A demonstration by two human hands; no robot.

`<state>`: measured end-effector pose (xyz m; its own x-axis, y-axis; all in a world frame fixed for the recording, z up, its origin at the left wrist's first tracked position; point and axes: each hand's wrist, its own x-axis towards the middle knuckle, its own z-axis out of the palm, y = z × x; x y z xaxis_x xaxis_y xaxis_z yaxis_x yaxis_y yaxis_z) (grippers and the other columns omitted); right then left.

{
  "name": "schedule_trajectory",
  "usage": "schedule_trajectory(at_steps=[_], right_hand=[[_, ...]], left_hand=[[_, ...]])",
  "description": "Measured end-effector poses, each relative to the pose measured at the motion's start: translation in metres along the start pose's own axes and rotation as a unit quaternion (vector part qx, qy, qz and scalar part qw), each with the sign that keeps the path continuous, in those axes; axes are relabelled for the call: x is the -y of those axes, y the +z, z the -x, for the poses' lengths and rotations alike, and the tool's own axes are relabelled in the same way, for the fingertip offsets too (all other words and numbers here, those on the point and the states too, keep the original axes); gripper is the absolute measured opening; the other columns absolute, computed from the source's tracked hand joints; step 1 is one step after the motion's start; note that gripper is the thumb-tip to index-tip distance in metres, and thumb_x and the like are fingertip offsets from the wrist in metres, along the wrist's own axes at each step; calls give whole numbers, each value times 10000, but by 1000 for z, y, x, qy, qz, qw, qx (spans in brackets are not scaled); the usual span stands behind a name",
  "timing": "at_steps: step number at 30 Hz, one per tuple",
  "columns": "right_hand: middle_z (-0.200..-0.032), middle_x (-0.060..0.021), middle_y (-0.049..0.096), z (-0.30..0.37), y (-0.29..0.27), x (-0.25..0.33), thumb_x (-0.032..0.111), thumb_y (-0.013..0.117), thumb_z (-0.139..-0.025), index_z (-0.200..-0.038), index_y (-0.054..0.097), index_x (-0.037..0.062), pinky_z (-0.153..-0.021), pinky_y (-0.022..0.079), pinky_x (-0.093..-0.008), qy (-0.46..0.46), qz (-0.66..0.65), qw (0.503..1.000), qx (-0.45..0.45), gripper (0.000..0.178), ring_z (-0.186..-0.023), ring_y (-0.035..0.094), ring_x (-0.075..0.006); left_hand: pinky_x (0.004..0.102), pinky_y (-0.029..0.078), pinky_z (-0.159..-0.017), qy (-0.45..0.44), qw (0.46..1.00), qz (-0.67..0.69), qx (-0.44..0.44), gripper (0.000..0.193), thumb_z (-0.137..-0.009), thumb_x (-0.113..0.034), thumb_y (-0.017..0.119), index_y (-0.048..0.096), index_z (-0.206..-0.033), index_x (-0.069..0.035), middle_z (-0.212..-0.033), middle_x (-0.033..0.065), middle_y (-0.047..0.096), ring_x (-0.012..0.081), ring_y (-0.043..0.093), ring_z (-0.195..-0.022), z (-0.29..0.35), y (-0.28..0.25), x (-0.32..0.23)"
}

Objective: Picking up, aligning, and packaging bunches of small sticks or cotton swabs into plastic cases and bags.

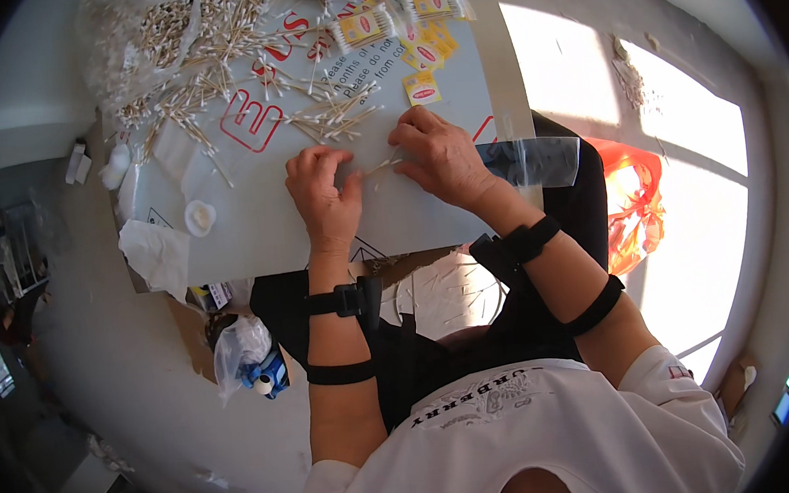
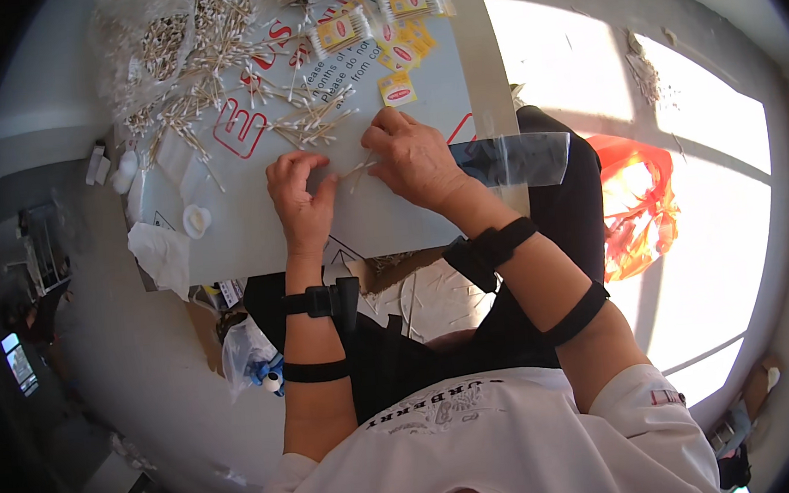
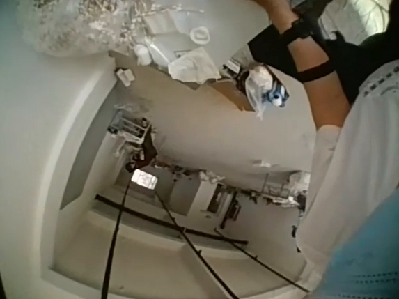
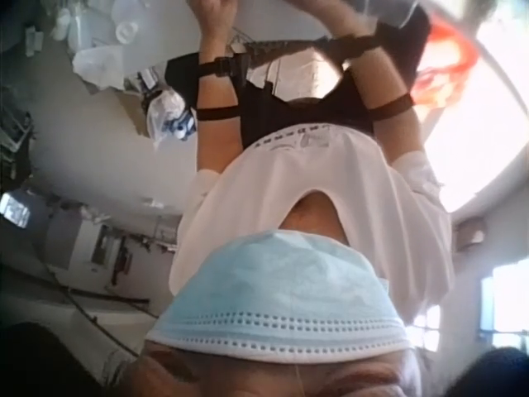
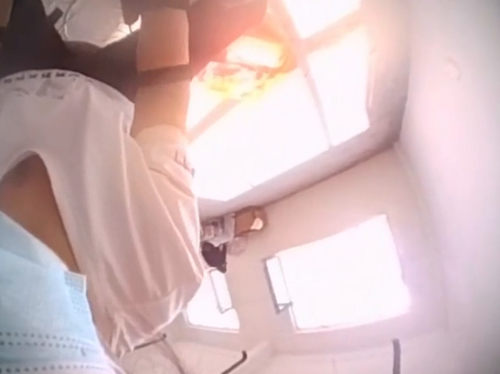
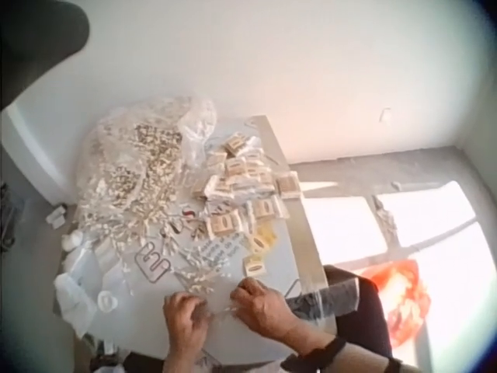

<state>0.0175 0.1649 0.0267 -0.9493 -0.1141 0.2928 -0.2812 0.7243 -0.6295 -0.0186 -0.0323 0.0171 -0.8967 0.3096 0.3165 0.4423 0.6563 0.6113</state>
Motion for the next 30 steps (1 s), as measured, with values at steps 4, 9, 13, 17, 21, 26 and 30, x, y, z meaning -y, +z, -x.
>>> schedule_trajectory(at_steps=[4, 9, 13, 17, 21, 26, 30], right_hand=[[-881, -76, 540, 8, 9, -1, 117, 763, -656, -824, 597, 75, -724, 510, -413, 35, 9, 999, 5, 240, -868, 604, -300], [-864, -87, 541, 25, 7, 11, 130, 768, -661, -813, 579, 69, -698, 505, -406, -5, -5, 1000, 3, 250, -839, 605, -300], [-876, -84, 541, 14, 8, 15, 144, 770, -664, -864, 581, 59, -719, 505, -404, 75, -50, 995, -32, 289, -858, 601, -310], [-911, -97, 556, -23, 17, 25, 126, 756, -673, -935, 604, 46, -721, 511, -404, 75, -17, 993, -85, 313, -868, 605, -323], [-995, -98, 559, -48, 35, 8, 76, 741, -713, -976, 633, 77, -735, 517, -406, 57, 54, 993, -88, 284, -888, 613, -332], [-970, -91, 578, -44, 35, -6, 61, 726, -717, -894, 655, 81, -741, 516, -403, 91, -35, 992, -81, 191, -873, 619, -323], [-955, -91, 587, -45, 36, -2, 65, 705, -745, -873, 655, 80, -733, 513, -403, 87, -22, 993, -80, 138, -865, 624, -320]], left_hand=[[422, 417, -814, 19, 998, -58, 6, 222, -704, -38, 717, 617, -892, -101, -911, 41, 569, 291, 511, -926, -6, 4, -3], [419, 441, -788, 17, 999, -36, -20, 207, -746, 19, 674, 593, -916, -67, -872, 76, 574, 312, 524, -877, 5, 14, -13], [439, 434, -867, -17, 996, -11, -85, 355, -713, 70, 653, 600, -1034, -72, -1001, 101, 581, 334, 516, -979, -4, 5, 0], [438, 395, -956, -1, 996, -59, -60, 493, -654, 19, 721, 610, -1122, -90, -1154, 88, 540, 328, 466, -1102, -32, -3, 11], [420, 363, -1015, 19, 994, -108, -3, 606, -609, -28, 775, 606, -1185, -111, -1226, 94, 503, 325, 440, -1150, -51, -8, 29], [461, 386, -952, 8, 997, -30, -73, 427, -617, -76, 783, 626, -1011, -123, -1140, 62, 518, 325, 449, -1113, -50, -16, 38], [476, 422, -878, 4, 995, -101, -11, 209, -689, -81, 747, 631, -863, -92, -1005, 58, 569, 324, 495, -1013, -50, -9, 41]])
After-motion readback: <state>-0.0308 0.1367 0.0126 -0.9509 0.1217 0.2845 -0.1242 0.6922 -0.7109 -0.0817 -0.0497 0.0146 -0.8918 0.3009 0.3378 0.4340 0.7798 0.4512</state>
